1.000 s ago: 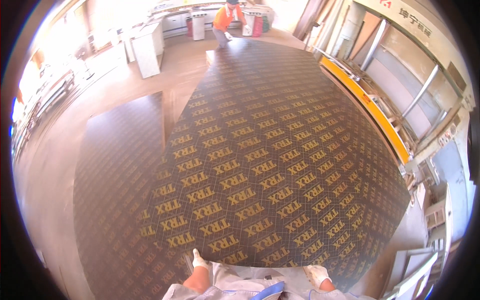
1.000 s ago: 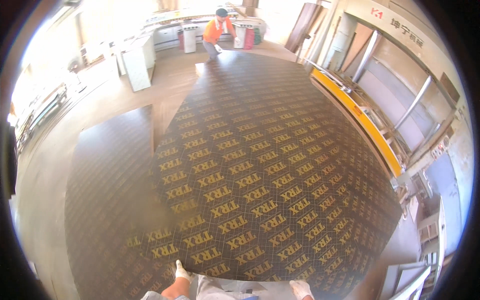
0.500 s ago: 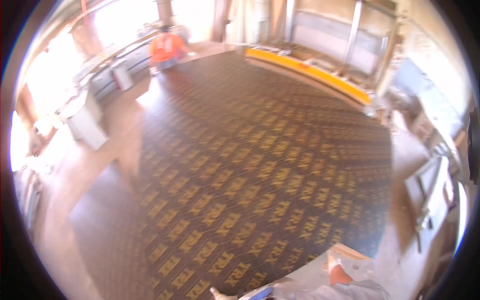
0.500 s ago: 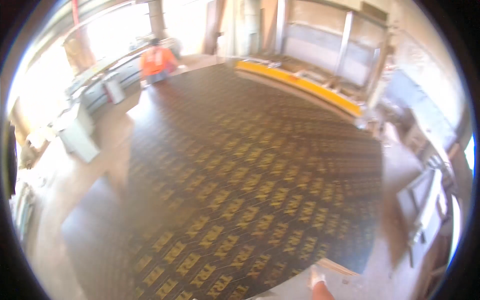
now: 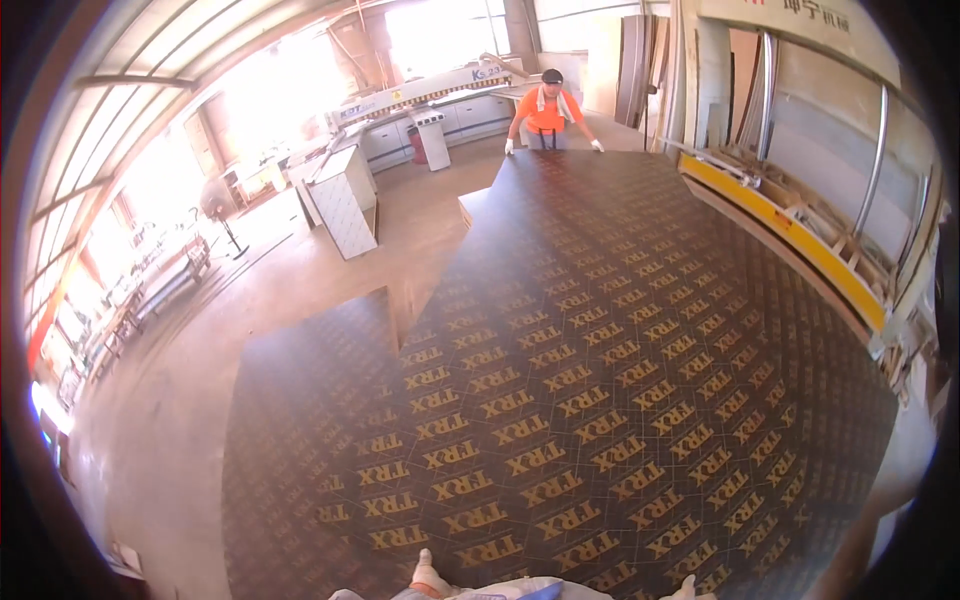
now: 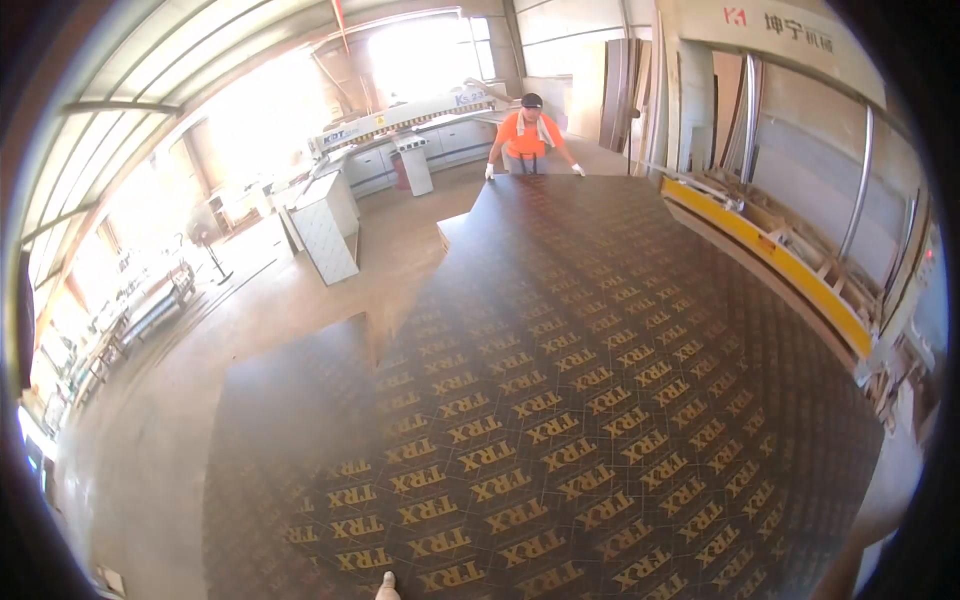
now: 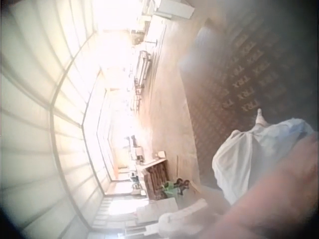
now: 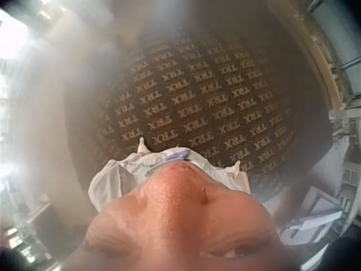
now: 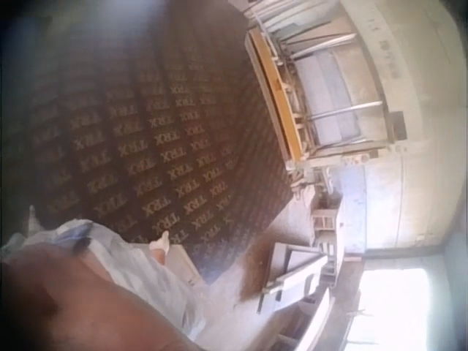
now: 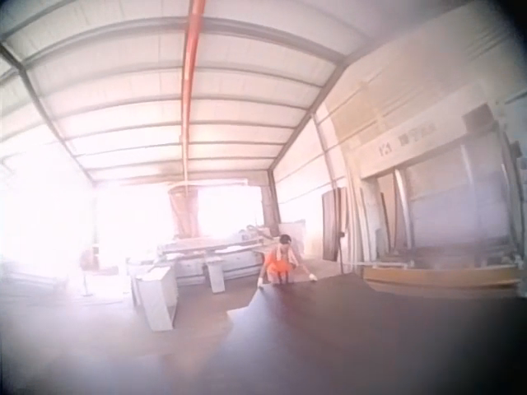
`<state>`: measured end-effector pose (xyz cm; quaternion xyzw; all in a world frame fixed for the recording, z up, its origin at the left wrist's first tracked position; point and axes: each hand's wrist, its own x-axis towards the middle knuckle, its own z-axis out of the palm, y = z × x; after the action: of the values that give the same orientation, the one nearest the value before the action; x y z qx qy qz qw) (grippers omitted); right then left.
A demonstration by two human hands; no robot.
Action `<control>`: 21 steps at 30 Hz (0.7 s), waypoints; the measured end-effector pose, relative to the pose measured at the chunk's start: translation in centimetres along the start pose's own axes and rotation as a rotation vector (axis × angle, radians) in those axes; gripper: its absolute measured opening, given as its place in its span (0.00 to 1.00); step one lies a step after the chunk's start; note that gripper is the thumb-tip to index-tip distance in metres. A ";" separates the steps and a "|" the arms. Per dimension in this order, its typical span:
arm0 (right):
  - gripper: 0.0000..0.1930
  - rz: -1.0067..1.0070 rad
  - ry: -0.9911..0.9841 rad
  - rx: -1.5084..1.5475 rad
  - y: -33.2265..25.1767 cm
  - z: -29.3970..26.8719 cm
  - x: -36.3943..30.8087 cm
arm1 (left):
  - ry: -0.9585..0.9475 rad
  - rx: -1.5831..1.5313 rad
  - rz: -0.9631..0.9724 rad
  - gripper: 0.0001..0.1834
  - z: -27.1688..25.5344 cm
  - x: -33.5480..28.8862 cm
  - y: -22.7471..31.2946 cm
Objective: The person and another worker lift a wooden sheet and load it onto a panel saw machine, operate the machine's control panel to cut the sheet, and remove the wood trimmings. They reposition the sheet on the machine and subsequently unload it onto a stack.
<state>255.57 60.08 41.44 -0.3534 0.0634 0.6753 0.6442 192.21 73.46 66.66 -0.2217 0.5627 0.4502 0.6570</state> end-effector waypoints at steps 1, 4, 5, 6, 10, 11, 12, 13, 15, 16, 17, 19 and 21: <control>0.46 0.200 -0.186 -0.072 0.0 -1.2 0.0 | 0.018 -0.014 -0.013 0.48 -0.1 0.1 0.2; 0.66 0.783 -0.741 -0.270 1.3 -4.1 0.6 | -0.110 0.035 0.143 0.63 -1.0 -2.6 -2.0; 0.66 0.766 -0.747 -0.274 2.1 -4.1 1.4 | -0.182 0.056 0.228 0.71 -0.2 -3.2 -2.1; 0.63 0.709 -0.496 -0.320 3.8 -3.9 1.8 | -0.162 0.024 0.117 0.74 0.1 -3.5 -1.9; 0.50 0.413 0.519 -0.456 9.2 -2.8 2.6 | -0.381 0.093 0.105 0.68 -4.3 5.4 0.5; 0.47 0.312 0.776 -0.474 8.2 -3.3 2.6 | -0.287 0.114 0.129 0.66 -4.0 6.1 0.2; 0.47 0.273 0.798 -0.429 7.9 -3.6 2.6 | -0.241 0.147 0.203 0.63 -2.6 4.6 -0.5; 0.47 0.261 0.732 -0.378 7.3 -3.9 2.8 | -0.195 0.181 0.278 0.61 -1.3 2.8 -1.3; 0.48 0.271 0.614 -0.314 6.8 -3.4 3.6 | -0.106 0.056 0.398 0.49 -3.0 6.9 -0.8; 0.48 0.274 0.590 -0.300 6.8 -3.4 3.6 | -0.014 -0.058 0.505 0.38 -4.6 9.0 -0.4; 0.49 0.262 0.585 -0.281 6.5 -4.3 3.3 | -0.021 -0.049 0.497 0.38 -4.4 9.6 -0.9; 0.49 0.268 0.561 -0.258 6.5 -4.8 3.7 | -0.008 -0.062 0.478 0.32 -4.2 9.1 -1.2; 0.50 0.284 0.536 -0.243 7.1 -5.1 3.8 | -0.080 -0.089 0.536 0.32 -5.8 11.4 -1.6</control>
<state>251.38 59.25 32.90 -0.5807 0.1983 0.6440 0.4569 190.03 71.98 54.02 -0.0758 0.5545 0.6406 0.5257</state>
